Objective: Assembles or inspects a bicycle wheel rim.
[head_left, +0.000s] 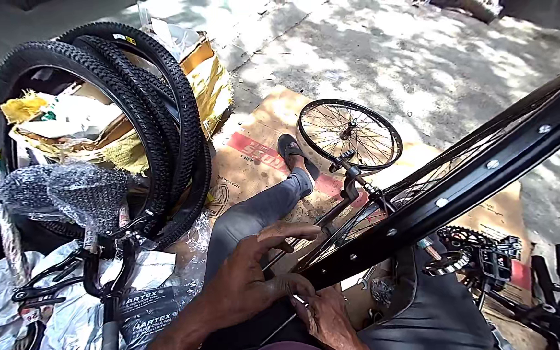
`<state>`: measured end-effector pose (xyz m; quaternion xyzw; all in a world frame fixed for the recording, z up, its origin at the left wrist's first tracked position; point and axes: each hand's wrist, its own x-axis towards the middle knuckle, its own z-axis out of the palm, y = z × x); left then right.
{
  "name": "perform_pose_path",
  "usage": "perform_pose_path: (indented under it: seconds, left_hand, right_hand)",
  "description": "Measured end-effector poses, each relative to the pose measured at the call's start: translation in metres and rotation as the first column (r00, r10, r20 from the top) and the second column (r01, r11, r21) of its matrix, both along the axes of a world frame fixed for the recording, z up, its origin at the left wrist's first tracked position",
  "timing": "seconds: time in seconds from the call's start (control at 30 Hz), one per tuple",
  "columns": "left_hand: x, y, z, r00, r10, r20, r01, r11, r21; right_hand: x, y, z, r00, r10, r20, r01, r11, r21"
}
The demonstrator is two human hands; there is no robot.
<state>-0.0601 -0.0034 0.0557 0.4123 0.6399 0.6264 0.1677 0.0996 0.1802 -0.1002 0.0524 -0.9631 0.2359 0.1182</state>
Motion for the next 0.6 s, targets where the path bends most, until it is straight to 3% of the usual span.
perform_pose_path:
  seconds: [0.1,0.2,0.43,0.5,0.6]
  left_hand:
    - [0.001,-0.005,-0.016,0.989,0.019,-0.150,-0.044,0.986,-0.161]
    - [0.002,-0.011,-0.033,0.981,-0.005,-0.194,-0.043,0.968,-0.246]
    - [0.002,-0.010,-0.038,0.986,-0.008,-0.165,-0.031,0.971,-0.236]
    - [0.001,-0.013,-0.043,0.983,-0.048,-0.176,-0.016,0.940,-0.341]
    - [0.003,-0.016,-0.051,0.974,-0.104,-0.201,-0.030,0.821,-0.571]
  right_hand:
    - [0.000,0.000,0.000,1.000,-0.003,-0.009,0.003,1.000,-0.009]
    - [0.000,-0.001,-0.001,1.000,-0.004,-0.004,0.004,1.000,-0.005]
    - [-0.001,0.000,0.000,1.000,-0.003,0.011,0.003,1.000,-0.001]
    - [-0.001,0.000,0.001,1.000,-0.004,0.016,0.004,1.000,-0.004]
    - [-0.001,-0.001,0.000,1.000,-0.002,0.030,0.002,1.000,0.007]
